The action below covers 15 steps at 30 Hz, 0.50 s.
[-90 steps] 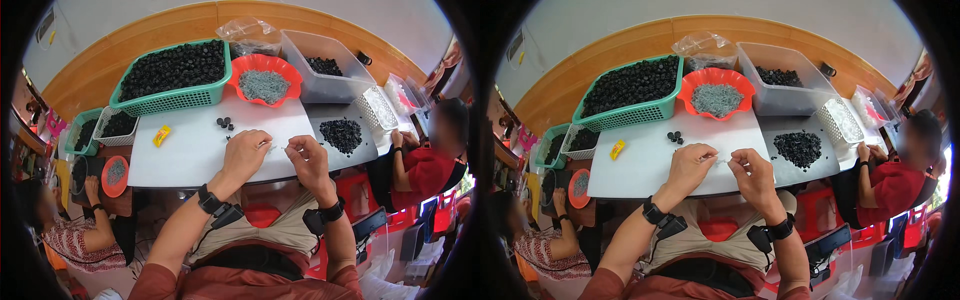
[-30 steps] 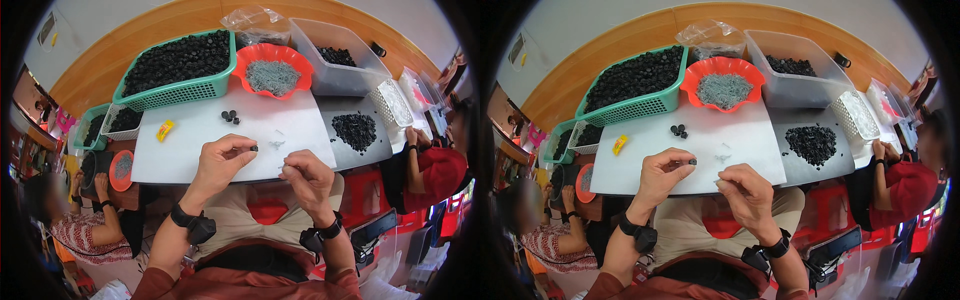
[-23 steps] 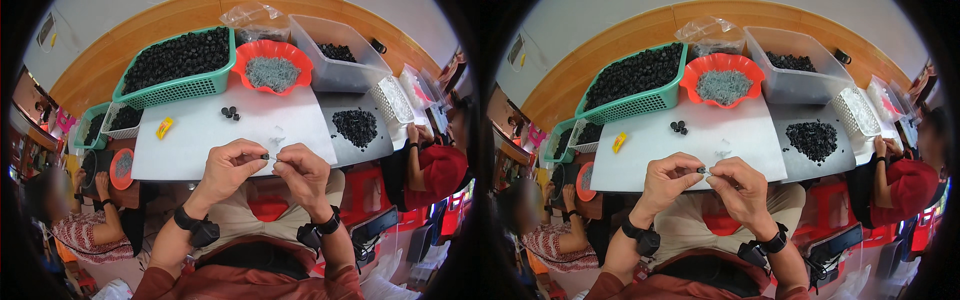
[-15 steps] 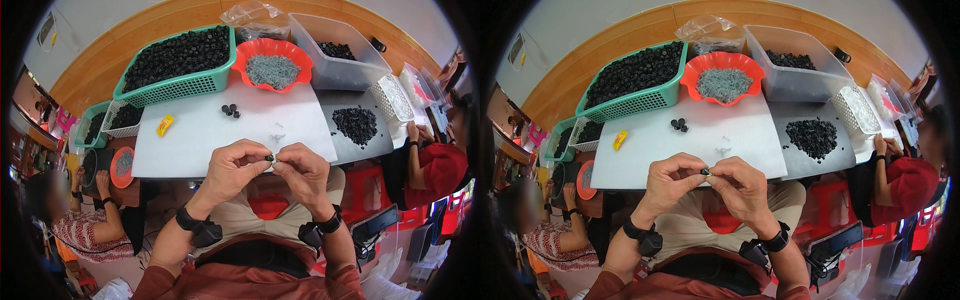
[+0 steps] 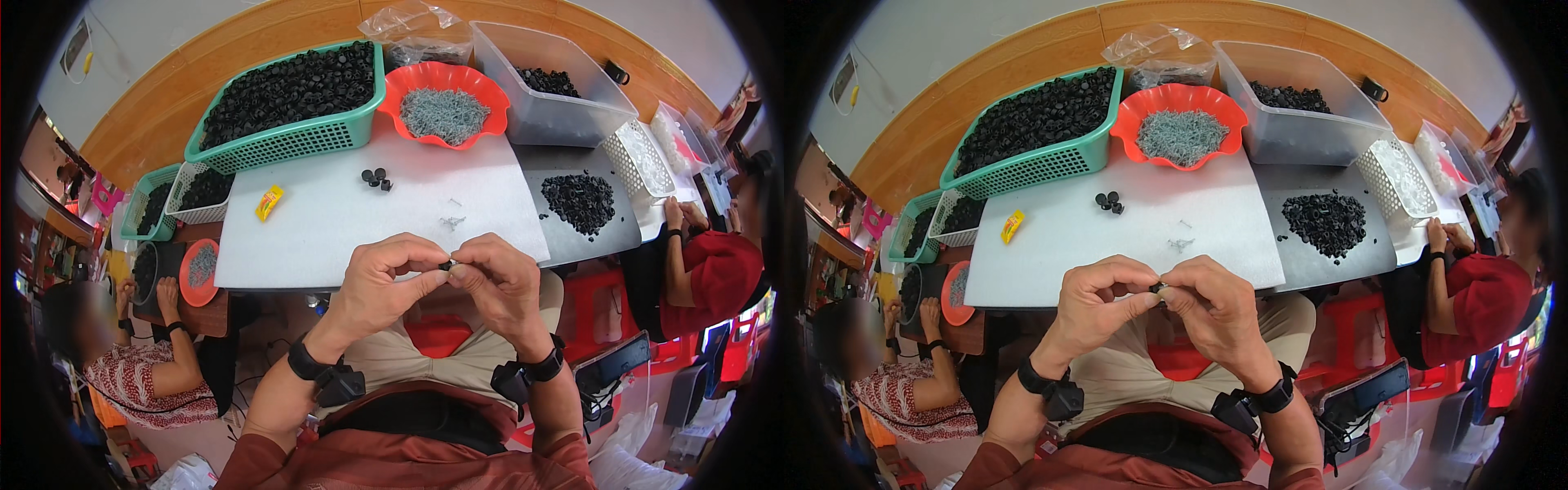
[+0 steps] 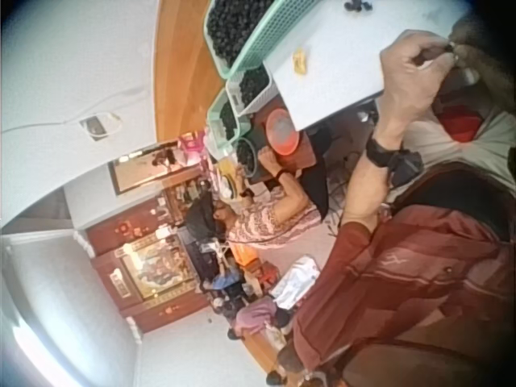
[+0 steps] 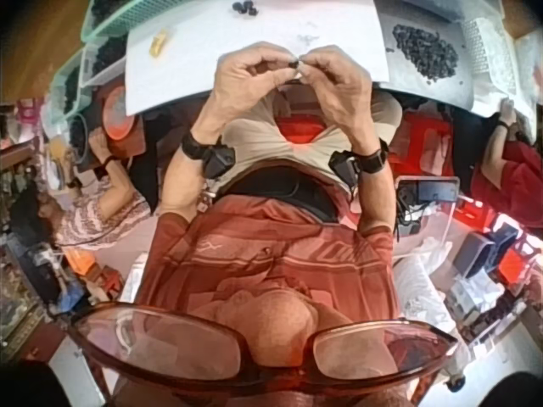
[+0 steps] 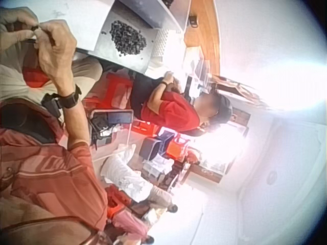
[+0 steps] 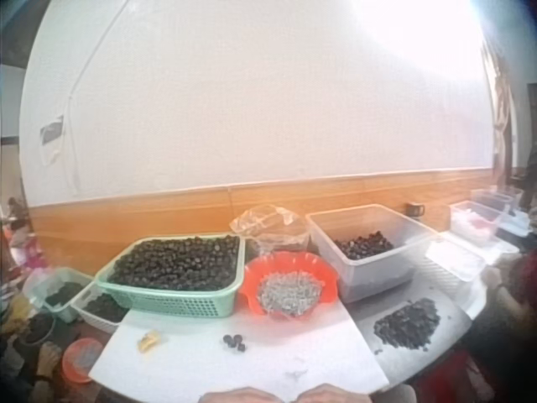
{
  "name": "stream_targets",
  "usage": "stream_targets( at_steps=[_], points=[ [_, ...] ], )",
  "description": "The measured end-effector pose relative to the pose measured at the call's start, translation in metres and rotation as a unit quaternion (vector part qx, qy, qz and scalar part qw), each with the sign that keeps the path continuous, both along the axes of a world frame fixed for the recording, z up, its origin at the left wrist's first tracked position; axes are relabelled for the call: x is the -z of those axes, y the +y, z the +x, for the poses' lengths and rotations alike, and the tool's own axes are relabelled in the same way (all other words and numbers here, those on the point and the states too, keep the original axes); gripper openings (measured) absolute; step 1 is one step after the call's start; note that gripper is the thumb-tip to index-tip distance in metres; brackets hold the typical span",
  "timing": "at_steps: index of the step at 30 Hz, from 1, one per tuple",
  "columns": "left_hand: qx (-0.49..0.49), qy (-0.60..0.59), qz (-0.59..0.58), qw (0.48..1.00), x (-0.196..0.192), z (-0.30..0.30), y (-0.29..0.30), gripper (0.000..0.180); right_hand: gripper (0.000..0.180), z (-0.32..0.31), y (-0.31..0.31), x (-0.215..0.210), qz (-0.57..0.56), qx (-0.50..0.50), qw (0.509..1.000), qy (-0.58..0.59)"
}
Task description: Assembling small black plastic shoe components and pins by hand.
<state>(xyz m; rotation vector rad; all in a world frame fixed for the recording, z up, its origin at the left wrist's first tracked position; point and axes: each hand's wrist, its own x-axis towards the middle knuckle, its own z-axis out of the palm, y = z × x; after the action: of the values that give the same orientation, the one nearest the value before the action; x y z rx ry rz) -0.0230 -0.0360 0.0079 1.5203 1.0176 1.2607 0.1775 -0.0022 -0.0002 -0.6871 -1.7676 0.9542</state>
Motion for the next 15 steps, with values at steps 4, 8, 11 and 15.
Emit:
stream_targets(
  at_steps=[4,8,11,15],
  points=[
    [0.010,-0.041,-0.033,0.999,0.0008,0.0020,-0.0016,0.021,0.017,0.0028,0.0020,-0.0007,0.072,0.002,0.997,-0.039],
    [0.008,-0.102,-0.098,0.990,0.0058,0.0014,-0.0002,0.018,0.026,0.0028,-0.0029,-0.0013,0.073,0.005,0.996,-0.052],
    [0.007,-0.124,-0.111,0.986,0.0079,0.0009,0.0008,0.017,0.035,0.0019,-0.0056,-0.0026,0.100,0.022,0.992,-0.078],
    [0.045,-0.176,-0.163,0.970,0.0083,0.0029,0.0004,0.018,0.040,-0.0008,-0.0041,0.0055,0.147,0.055,0.983,-0.090]
  ],
)
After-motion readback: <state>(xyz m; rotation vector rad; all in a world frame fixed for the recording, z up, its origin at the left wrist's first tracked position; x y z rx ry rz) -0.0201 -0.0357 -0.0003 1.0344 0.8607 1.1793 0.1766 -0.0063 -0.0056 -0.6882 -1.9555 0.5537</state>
